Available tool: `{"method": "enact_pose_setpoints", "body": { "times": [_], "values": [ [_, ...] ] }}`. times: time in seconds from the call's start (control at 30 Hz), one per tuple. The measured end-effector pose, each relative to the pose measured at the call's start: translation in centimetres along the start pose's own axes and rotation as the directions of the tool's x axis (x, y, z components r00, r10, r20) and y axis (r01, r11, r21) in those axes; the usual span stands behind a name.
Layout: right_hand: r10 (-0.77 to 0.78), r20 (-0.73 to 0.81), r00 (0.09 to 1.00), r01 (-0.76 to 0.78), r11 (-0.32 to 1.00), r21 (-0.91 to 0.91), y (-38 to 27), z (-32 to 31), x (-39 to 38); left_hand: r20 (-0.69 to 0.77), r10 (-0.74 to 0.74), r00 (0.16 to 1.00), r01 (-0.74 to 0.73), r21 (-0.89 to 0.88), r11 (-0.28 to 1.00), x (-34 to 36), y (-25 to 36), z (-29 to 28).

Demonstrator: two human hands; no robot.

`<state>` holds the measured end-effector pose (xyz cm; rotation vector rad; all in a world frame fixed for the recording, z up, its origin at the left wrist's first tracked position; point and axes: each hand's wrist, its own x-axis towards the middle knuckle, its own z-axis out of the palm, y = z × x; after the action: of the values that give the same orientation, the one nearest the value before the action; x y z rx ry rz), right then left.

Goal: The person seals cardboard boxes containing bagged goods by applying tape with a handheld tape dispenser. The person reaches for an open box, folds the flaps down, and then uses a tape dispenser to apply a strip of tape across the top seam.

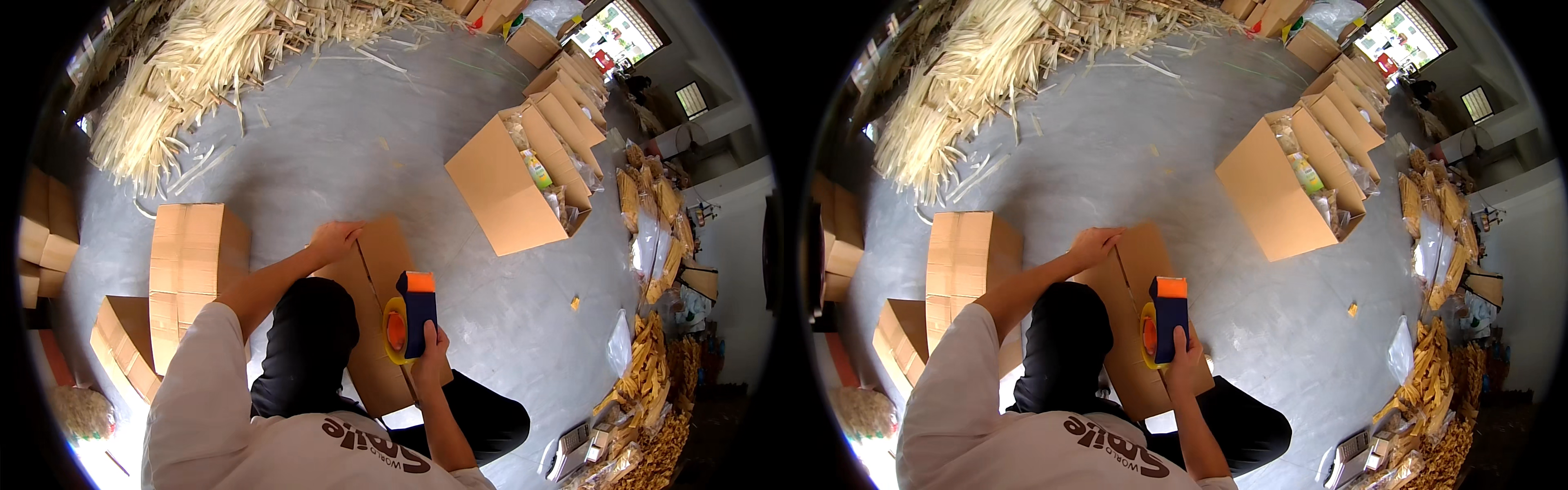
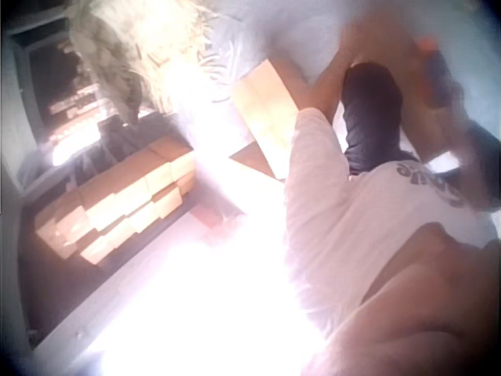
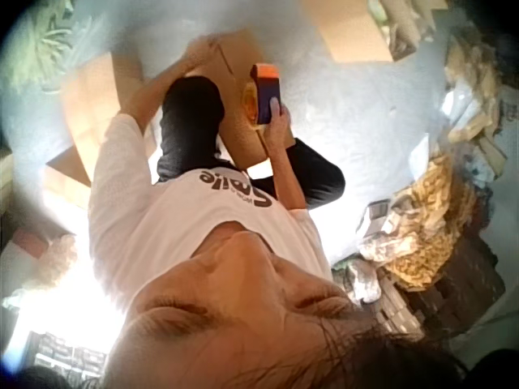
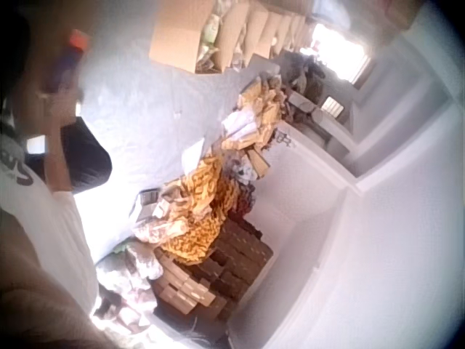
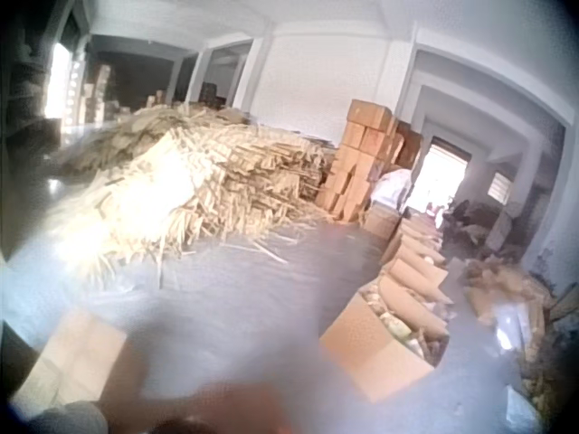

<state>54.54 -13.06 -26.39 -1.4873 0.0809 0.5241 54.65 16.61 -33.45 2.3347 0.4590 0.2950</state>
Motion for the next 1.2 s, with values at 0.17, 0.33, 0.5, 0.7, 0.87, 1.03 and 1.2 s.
{"method": "enact_pose_setpoints", "body": {
  "times": [0.17,0.33,0.5,0.7,0.87,1.03,1.2],
  "values": [
    [-0.089,-0.176,0.98,0.142,0.937,0.318,-8.3,0.6,8.2,-0.015,0.024,1.0,-0.025,-0.045,0.999,-0.5,-0.2,-1.2],
    [-0.019,-0.195,0.981,0.128,0.815,0.565,-8.8,-0.5,18.1,0.021,-0.022,1.0,0.024,-0.085,0.996,-0.6,-0.1,-1.8],
    [0.212,0.277,0.937,-0.325,0.818,0.474,0.6,-1.5,19.2,0.191,-0.159,0.969,0.152,0.049,0.987,-0.7,-0.2,-1.8],
    [0.267,0.068,0.961,-0.271,0.873,0.407,-5.1,2.3,16.3,0.252,-0.195,0.948,0.189,0.048,0.981,-0.4,0.2,-2.1],
    [0.047,0.174,0.984,-0.077,0.982,0.173,-9.3,6.9,10.3,0.238,-0.142,0.961,0.133,0.054,0.99,-0.5,-0.2,-1.8],
    [-0.152,0.528,0.835,0.112,0.988,0.107,-9.4,10.1,4.2,0.228,-0.183,0.956,0.177,0.046,0.983,-0.5,-0.4,-1.8],
    [-0.094,0.453,0.887,0.228,0.941,-0.251,-0.9,6.5,4.3,0.367,-0.221,0.903,0.202,0.091,0.975,0.3,1.3,-3.0]
  ]
}}
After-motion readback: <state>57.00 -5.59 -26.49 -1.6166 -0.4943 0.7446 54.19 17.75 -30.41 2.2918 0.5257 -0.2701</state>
